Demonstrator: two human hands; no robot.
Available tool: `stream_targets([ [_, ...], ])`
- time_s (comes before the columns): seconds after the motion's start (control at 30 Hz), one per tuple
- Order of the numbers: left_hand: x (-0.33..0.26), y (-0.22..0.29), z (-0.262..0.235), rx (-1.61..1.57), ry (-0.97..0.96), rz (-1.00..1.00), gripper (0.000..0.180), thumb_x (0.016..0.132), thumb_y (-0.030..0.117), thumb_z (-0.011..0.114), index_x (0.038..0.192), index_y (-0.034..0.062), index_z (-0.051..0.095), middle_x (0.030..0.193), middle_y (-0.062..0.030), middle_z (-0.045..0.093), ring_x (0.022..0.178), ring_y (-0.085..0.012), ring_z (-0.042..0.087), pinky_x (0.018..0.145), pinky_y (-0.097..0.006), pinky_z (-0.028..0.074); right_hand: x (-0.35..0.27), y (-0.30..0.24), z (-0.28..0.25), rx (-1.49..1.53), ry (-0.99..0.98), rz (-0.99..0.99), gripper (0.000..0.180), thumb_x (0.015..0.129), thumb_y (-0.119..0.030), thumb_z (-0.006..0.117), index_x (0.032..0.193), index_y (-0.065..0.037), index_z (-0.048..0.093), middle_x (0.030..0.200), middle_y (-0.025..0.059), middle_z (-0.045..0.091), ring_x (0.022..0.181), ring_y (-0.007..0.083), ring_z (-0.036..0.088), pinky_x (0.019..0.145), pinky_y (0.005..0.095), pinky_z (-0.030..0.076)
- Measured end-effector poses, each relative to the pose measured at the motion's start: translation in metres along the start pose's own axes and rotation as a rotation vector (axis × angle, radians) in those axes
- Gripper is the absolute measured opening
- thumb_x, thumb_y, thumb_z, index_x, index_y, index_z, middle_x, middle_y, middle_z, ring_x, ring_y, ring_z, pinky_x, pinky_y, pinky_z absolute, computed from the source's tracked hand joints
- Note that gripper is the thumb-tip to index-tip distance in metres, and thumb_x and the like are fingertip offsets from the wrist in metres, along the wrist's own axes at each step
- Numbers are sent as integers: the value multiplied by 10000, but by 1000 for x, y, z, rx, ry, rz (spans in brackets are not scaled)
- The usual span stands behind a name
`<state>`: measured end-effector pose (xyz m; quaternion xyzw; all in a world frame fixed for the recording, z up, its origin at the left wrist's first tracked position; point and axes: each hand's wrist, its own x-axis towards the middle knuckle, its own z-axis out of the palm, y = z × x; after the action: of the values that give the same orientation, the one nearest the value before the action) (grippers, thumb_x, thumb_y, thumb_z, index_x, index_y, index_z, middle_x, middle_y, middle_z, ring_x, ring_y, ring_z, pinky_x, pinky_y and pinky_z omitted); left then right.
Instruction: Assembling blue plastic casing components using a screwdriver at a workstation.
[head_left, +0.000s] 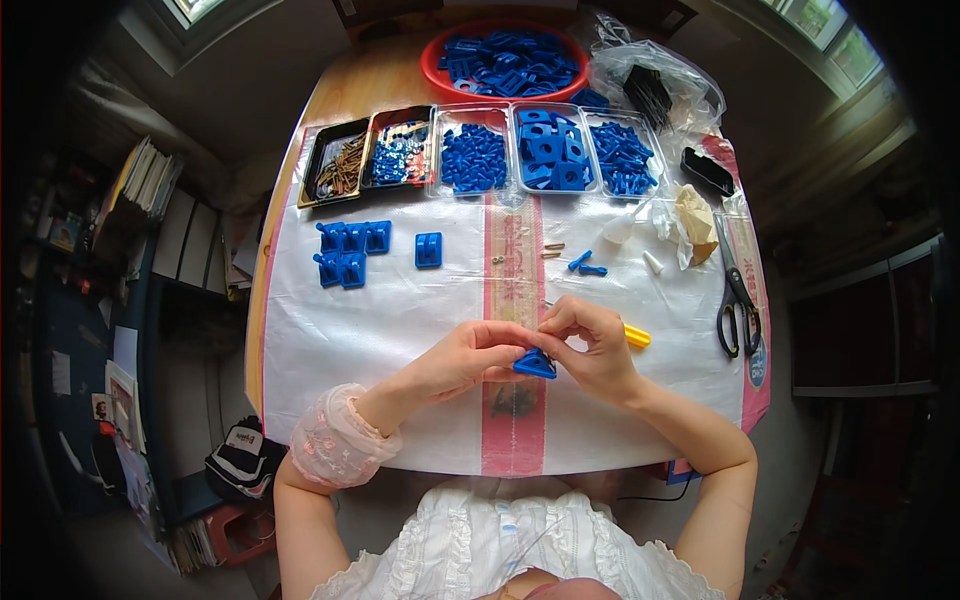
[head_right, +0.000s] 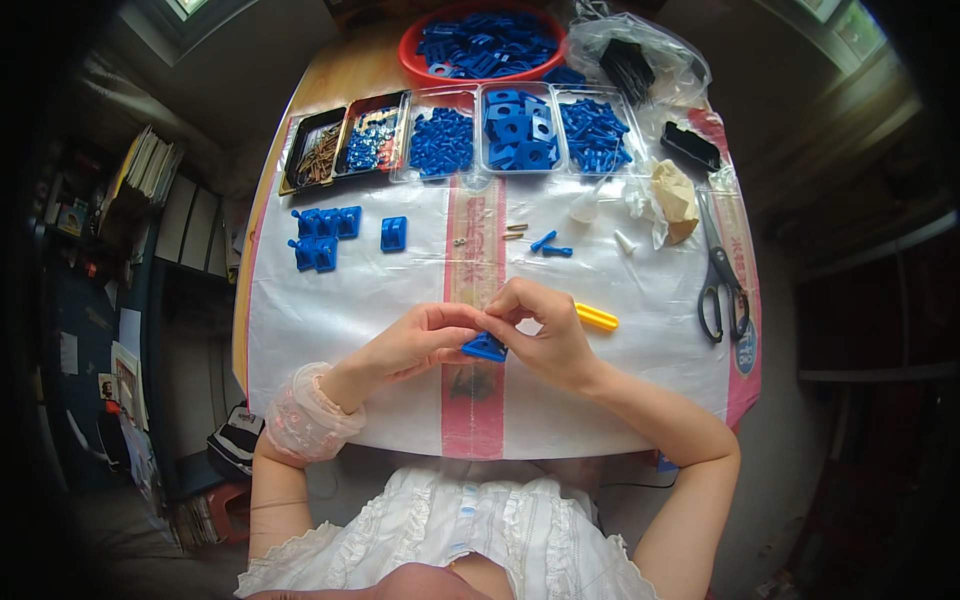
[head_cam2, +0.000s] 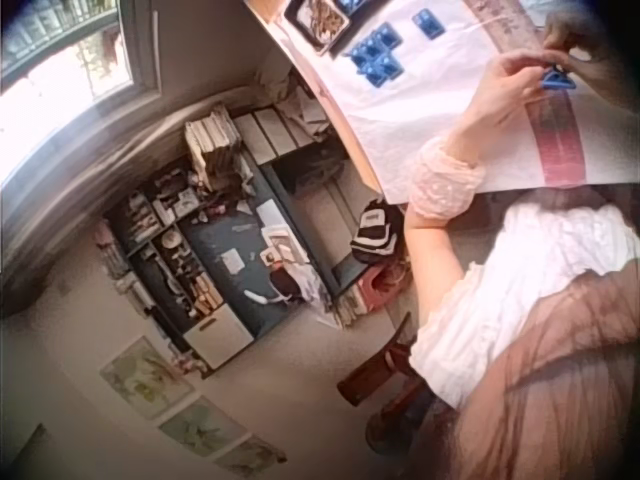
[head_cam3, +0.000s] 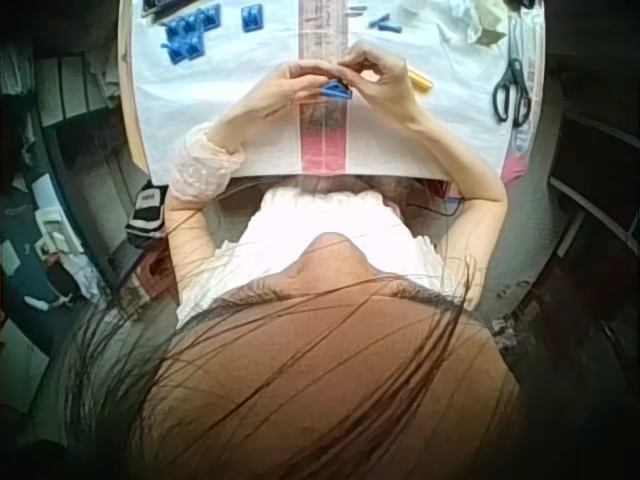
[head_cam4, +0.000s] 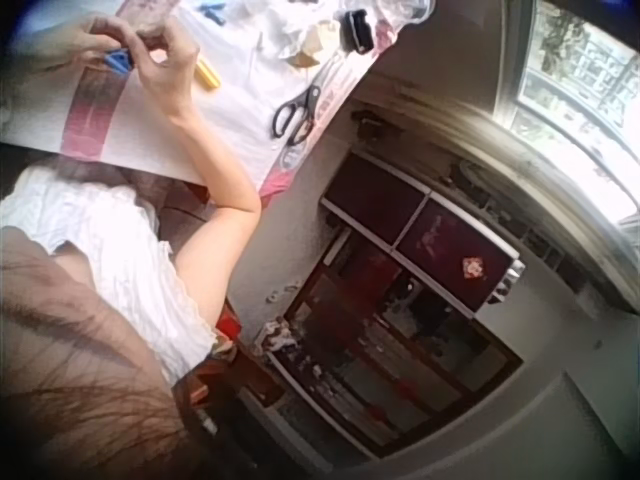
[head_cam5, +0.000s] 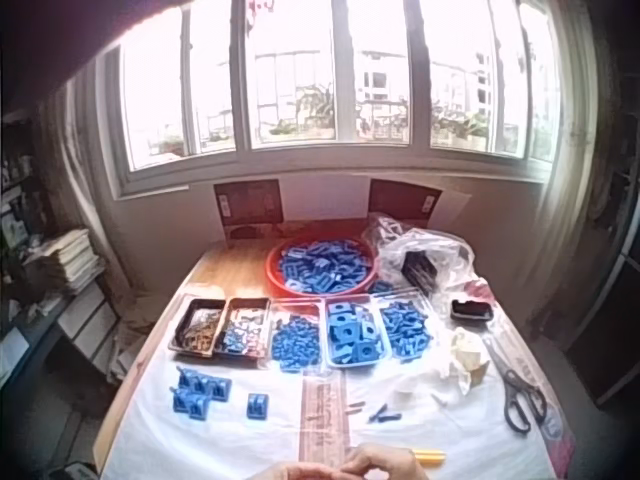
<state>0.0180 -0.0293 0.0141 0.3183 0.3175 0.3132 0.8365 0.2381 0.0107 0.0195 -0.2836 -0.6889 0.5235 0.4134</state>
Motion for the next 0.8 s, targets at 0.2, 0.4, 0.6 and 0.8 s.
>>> stream_targets([
  [0.2, 0, 0, 0, -5, 8, 0, 292, 1046, 75, 574, 1318, -25, 606, 1270, -110, 658, 1181, -187, 663, 1089, -397, 537, 0, 3, -3, -39, -10, -14, 113, 882, 32, 773, 881, 4, 664, 860, 73, 695, 762, 106, 687, 655, 235, 560],
  [0.4, -2, 0, 0, 11, -3, 16, 302, 1041, 67, 576, 1321, -33, 624, 1263, -113, 669, 1173, -191, 666, 1083, -405, 545, 2, -5, -4, -38, -52, -28, 106, 874, 66, 761, 894, 24, 667, 892, 86, 690, 809, 122, 705, 674, 239, 583],
  [0.6, -1, 0, 0, 28, 1, 23, 293, 1033, 61, 593, 1301, -47, 638, 1260, -137, 671, 1171, -218, 671, 1072, -462, 551, 0, -4, -5, 9, -54, 19, 98, 877, 72, 755, 906, 32, 670, 915, 94, 691, 832, 122, 705, 699, 238, 590],
  [0.8, -1, 0, -2, 26, 1, 21, 294, 1031, 63, 598, 1301, -46, 639, 1257, -138, 672, 1160, -218, 675, 1070, -458, 552, 2, -6, -6, -13, -73, 13, 92, 875, 54, 765, 879, 29, 676, 908, 85, 680, 806, 117, 692, 694, 234, 585],
])
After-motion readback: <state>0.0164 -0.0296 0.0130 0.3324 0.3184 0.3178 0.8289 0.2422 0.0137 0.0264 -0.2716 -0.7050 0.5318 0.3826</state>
